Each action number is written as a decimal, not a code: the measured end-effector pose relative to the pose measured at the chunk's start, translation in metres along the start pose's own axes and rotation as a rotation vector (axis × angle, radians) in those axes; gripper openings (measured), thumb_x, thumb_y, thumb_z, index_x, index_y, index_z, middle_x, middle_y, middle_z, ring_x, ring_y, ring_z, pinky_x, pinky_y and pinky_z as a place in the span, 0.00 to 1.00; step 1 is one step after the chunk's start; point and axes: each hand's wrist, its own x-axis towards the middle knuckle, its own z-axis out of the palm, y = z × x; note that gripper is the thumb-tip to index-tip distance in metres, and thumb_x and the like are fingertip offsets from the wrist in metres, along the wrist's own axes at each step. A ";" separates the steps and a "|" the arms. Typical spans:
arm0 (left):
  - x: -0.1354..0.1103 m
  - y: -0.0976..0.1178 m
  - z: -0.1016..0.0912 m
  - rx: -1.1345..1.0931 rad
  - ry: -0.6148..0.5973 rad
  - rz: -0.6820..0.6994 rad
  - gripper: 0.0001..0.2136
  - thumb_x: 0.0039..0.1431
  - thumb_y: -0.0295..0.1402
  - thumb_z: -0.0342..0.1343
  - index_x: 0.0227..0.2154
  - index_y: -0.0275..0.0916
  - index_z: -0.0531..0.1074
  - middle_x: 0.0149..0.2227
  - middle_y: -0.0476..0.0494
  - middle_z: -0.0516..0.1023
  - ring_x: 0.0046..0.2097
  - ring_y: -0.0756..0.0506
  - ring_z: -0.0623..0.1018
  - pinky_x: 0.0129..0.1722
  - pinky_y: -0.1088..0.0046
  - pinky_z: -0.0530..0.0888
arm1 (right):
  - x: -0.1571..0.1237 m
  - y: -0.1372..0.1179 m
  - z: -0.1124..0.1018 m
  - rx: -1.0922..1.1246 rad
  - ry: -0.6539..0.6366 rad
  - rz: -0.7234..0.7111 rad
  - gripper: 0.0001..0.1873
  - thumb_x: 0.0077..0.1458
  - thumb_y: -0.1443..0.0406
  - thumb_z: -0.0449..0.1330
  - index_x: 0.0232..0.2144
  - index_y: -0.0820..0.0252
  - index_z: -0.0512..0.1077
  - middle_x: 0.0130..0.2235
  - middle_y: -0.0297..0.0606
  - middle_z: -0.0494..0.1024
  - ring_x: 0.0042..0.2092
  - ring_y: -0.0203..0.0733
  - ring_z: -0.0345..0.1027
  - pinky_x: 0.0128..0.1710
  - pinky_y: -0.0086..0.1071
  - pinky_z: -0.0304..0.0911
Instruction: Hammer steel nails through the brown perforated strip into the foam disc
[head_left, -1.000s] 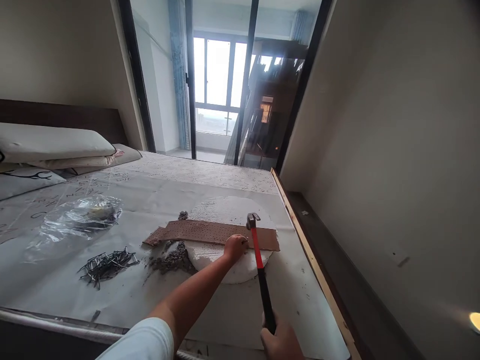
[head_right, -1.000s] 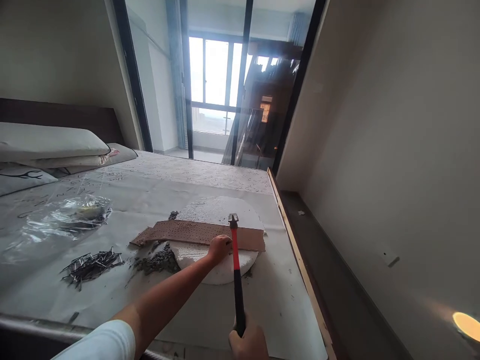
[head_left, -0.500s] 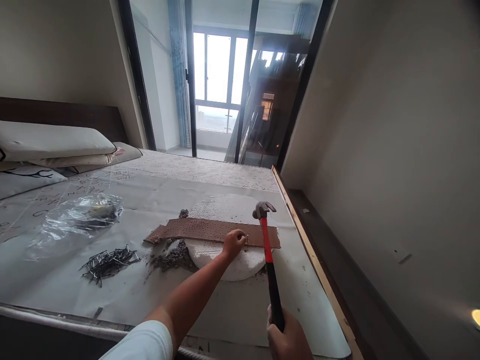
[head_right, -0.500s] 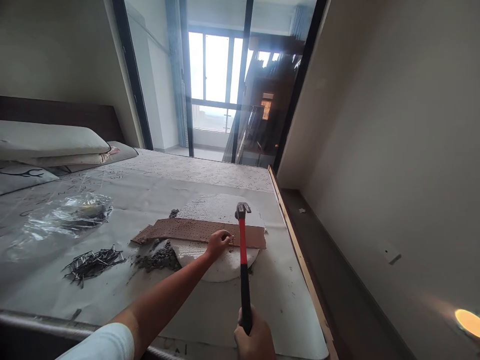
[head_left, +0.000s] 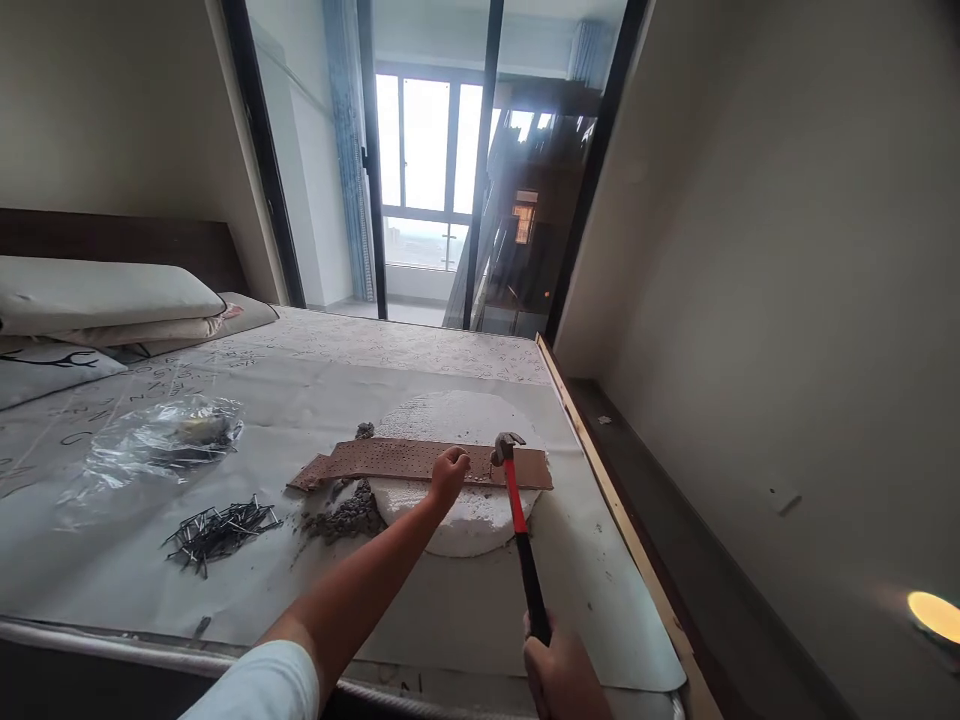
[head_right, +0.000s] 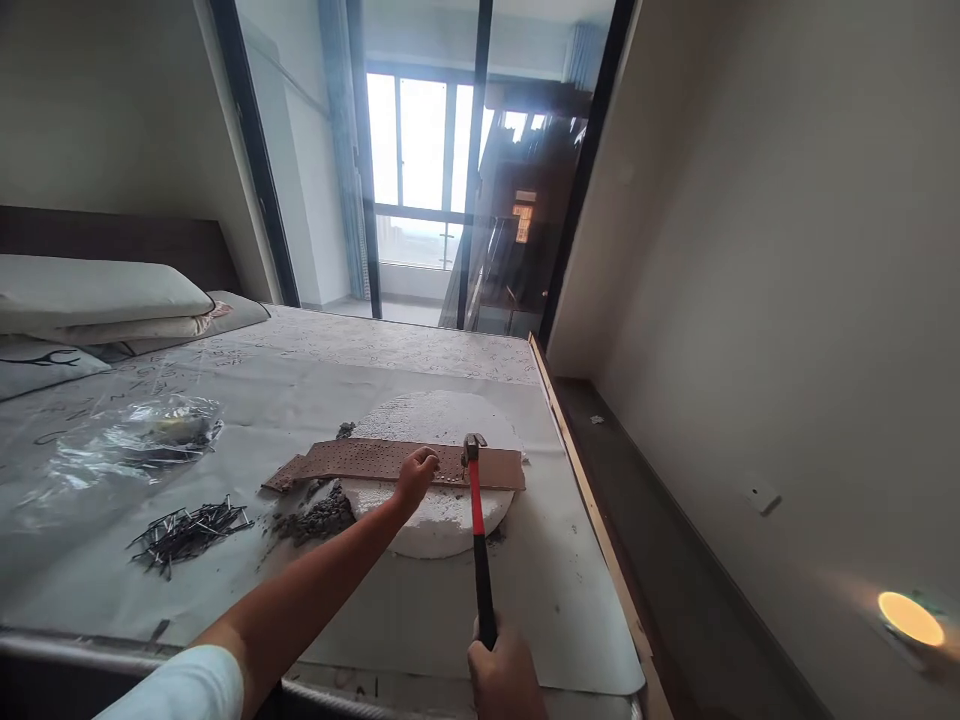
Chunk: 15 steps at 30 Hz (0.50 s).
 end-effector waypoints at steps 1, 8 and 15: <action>-0.006 0.006 -0.006 -0.051 0.010 -0.009 0.05 0.41 0.33 0.46 0.17 0.39 0.61 0.17 0.54 0.61 0.21 0.54 0.61 0.21 0.78 0.58 | 0.000 0.001 -0.002 -0.021 0.032 -0.051 0.07 0.40 0.65 0.50 0.26 0.62 0.64 0.17 0.28 0.58 0.20 0.34 0.54 0.21 0.27 0.51; -0.068 0.012 -0.043 0.012 -0.011 -0.005 0.06 0.45 0.34 0.47 0.21 0.38 0.65 0.19 0.53 0.65 0.20 0.53 0.62 0.21 0.78 0.60 | -0.004 0.006 -0.007 -0.024 0.073 -0.220 0.02 0.36 0.67 0.49 0.19 0.59 0.59 0.18 0.29 0.59 0.22 0.32 0.52 0.21 0.26 0.49; -0.025 0.014 -0.014 0.697 -0.242 0.210 0.13 0.49 0.26 0.48 0.34 0.36 0.76 0.38 0.40 0.77 0.39 0.46 0.74 0.38 0.73 0.68 | -0.006 0.002 0.004 0.301 -0.019 -0.105 0.07 0.40 0.62 0.48 0.25 0.57 0.57 0.10 0.19 0.51 0.11 0.29 0.43 0.11 0.25 0.43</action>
